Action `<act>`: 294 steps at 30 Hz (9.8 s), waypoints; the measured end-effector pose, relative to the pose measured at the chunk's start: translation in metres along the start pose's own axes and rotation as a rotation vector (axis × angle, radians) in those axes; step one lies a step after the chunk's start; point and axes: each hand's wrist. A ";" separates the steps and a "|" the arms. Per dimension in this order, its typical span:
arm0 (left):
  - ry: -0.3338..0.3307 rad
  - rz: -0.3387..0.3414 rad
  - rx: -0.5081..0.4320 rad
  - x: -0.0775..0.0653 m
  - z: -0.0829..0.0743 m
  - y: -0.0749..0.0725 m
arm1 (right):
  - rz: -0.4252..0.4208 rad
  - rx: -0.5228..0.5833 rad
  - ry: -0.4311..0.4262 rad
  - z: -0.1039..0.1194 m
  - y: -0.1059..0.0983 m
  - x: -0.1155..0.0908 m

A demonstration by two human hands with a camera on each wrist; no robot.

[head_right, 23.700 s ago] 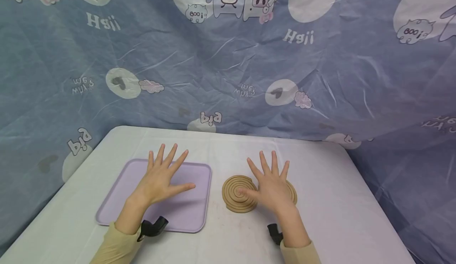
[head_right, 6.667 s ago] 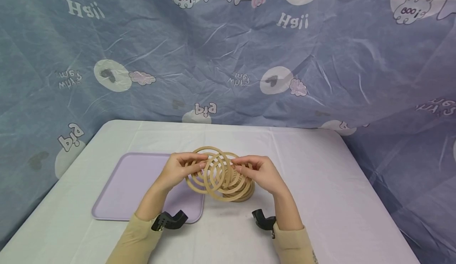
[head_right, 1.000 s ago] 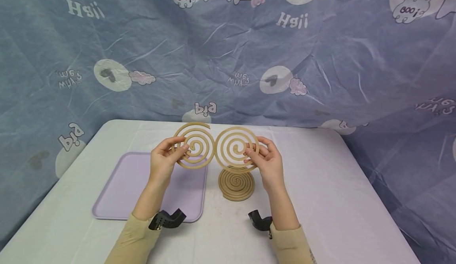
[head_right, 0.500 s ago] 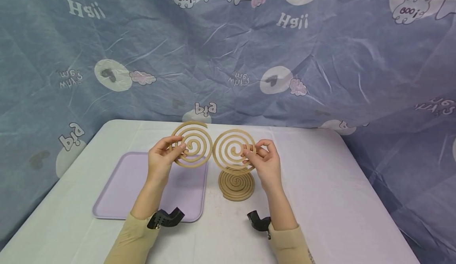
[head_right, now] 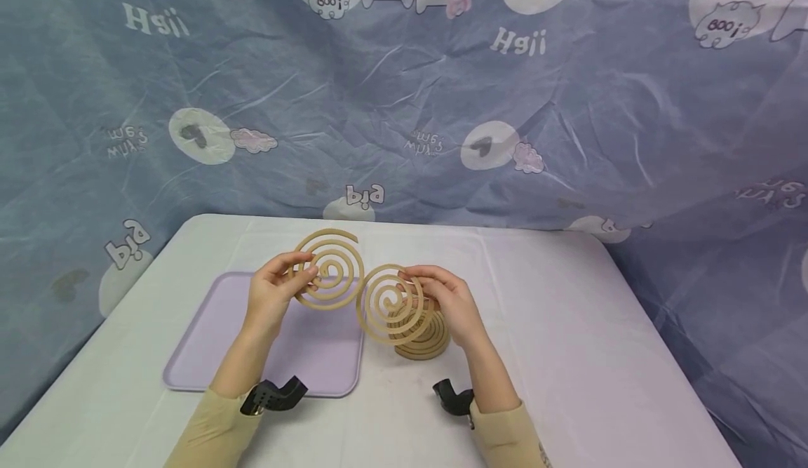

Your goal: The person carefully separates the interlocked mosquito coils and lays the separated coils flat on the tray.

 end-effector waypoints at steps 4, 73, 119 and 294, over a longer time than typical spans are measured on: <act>-0.019 0.002 0.030 -0.002 -0.001 -0.013 | 0.109 -0.031 0.008 -0.004 0.001 0.001; -0.370 -0.187 0.525 -0.020 0.039 -0.146 | -0.141 0.157 0.496 -0.098 0.081 0.089; -0.206 0.021 0.487 0.001 -0.006 -0.055 | 0.066 -0.179 0.313 -0.030 0.014 0.039; -0.142 0.299 0.139 -0.031 0.024 0.071 | 0.084 -0.013 -0.014 -0.025 0.009 0.014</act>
Point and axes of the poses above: each hand's wrist, its own x-axis towards the middle knuckle, its own y-axis out of the palm, z = x × y, and after that the axes turned 12 degrees about y, right-handed
